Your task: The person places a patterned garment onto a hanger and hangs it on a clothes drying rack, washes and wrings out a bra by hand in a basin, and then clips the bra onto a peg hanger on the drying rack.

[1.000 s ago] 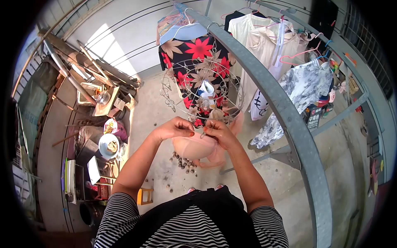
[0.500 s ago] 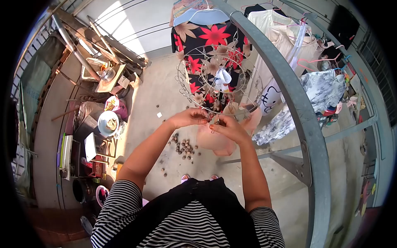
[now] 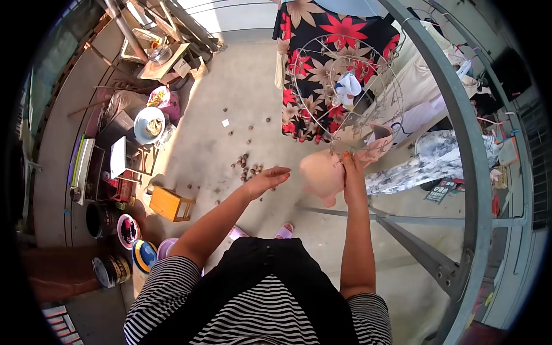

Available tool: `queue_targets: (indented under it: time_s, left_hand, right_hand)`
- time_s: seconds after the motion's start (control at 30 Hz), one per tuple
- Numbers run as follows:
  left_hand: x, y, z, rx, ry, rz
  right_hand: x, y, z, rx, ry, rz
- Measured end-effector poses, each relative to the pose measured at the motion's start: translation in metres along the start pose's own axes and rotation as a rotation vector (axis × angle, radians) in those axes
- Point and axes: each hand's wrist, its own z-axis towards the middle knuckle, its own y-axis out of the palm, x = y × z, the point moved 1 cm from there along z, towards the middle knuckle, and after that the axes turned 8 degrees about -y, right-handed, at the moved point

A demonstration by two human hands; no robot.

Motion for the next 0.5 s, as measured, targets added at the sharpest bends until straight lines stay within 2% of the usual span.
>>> queue_targets:
  time_s: [0.03,0.07,0.1,0.13,0.2,0.33,0.47,0.5]
  left_hand:
    - [-0.006,0.003,0.009,-0.004,0.014,-0.011]
    - [-0.017,0.003,0.022,-0.063,-0.007,-0.183]
    - [-0.019,0.004,0.026,-0.126,-0.03,-0.355]
    - [-0.022,0.008,0.027,-0.135,-0.024,-0.366]
    - [-0.022,0.016,0.022,-0.462,0.076,-0.706]
    - [-0.01,0.014,-0.003,-0.596,0.171,-0.886]
    - [-0.022,0.004,-0.005,-0.491,0.07,-0.814]
    - [-0.03,-0.002,-0.008,-0.405,0.042,-0.714]
  right_hand:
    - [0.003,-0.001,0.001,0.011,0.054,0.202]
    - [0.007,-0.002,0.003,0.022,0.109,0.406]
    - [0.004,0.003,0.003,-0.057,0.146,0.482]
    - [0.002,0.008,0.001,-0.057,0.144,0.466]
    - [-0.007,0.019,-0.004,0.017,0.203,0.494]
    - [-0.008,0.018,-0.009,0.059,0.187,0.417]
    - [-0.001,0.016,-0.013,0.074,0.039,0.169]
    - [0.002,0.018,-0.014,0.111,0.0,0.089]
